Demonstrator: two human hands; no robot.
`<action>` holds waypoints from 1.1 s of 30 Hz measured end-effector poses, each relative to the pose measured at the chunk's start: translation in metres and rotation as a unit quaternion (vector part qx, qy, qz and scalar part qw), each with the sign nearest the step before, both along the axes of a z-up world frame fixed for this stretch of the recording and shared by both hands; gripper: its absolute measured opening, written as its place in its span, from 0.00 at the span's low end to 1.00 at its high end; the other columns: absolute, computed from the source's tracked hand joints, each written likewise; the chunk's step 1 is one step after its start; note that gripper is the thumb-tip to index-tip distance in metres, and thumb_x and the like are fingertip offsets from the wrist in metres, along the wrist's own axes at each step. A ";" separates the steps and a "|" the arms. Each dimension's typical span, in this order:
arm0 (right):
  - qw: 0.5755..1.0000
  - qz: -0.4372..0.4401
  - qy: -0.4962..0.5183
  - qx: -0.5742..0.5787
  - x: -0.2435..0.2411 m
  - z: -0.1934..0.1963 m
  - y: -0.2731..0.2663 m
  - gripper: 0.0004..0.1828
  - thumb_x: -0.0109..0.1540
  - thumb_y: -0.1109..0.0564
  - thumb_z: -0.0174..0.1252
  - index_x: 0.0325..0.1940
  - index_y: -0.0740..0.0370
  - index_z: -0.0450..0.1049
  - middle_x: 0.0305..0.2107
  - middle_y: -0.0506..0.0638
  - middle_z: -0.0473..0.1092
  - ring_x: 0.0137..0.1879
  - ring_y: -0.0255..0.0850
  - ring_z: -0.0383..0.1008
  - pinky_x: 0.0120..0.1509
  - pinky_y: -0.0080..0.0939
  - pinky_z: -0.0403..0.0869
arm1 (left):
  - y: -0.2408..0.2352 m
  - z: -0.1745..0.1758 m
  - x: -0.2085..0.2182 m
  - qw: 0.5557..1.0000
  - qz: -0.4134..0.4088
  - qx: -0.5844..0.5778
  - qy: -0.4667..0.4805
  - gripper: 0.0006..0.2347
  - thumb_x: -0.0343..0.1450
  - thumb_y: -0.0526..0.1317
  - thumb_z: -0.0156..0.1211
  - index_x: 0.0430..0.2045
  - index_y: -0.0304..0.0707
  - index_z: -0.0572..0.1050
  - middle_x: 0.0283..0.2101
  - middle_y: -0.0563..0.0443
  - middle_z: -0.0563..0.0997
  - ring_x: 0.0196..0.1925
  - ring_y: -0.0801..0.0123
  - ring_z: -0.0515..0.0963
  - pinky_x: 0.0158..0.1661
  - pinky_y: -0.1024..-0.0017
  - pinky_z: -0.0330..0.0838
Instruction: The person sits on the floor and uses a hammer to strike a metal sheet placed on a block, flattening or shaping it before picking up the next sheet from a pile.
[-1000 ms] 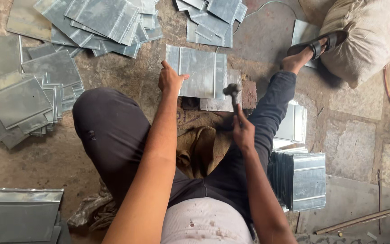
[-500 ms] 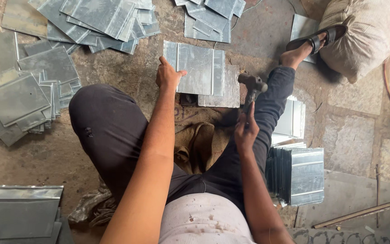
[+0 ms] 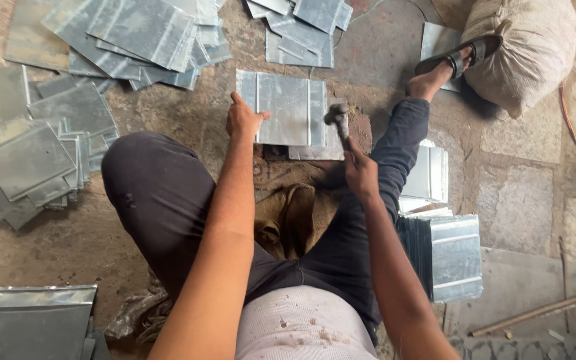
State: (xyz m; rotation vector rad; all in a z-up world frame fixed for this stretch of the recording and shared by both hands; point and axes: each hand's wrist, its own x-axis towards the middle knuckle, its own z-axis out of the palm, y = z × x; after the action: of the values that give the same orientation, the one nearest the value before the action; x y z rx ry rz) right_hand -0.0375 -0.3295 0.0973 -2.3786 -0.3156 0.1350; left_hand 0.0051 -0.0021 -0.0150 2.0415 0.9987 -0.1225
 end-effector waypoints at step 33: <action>0.978 -0.124 -0.041 0.161 0.020 -0.018 0.000 0.24 0.73 0.57 0.51 0.74 0.59 0.68 0.31 0.65 0.72 0.35 0.43 0.73 0.39 0.43 0.74 | 0.004 0.013 -0.016 0.996 -0.078 -0.020 0.028 0.47 0.59 0.53 0.78 0.69 0.39 0.52 0.56 0.30 0.78 0.52 0.49 0.83 0.44 0.60 0.81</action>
State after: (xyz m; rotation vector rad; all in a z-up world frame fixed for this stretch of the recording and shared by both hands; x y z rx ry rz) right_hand -0.0173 -0.3292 0.0796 -2.0824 -0.0696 -0.1242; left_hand -0.0106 0.0024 -0.0022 2.0876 0.8617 -0.2815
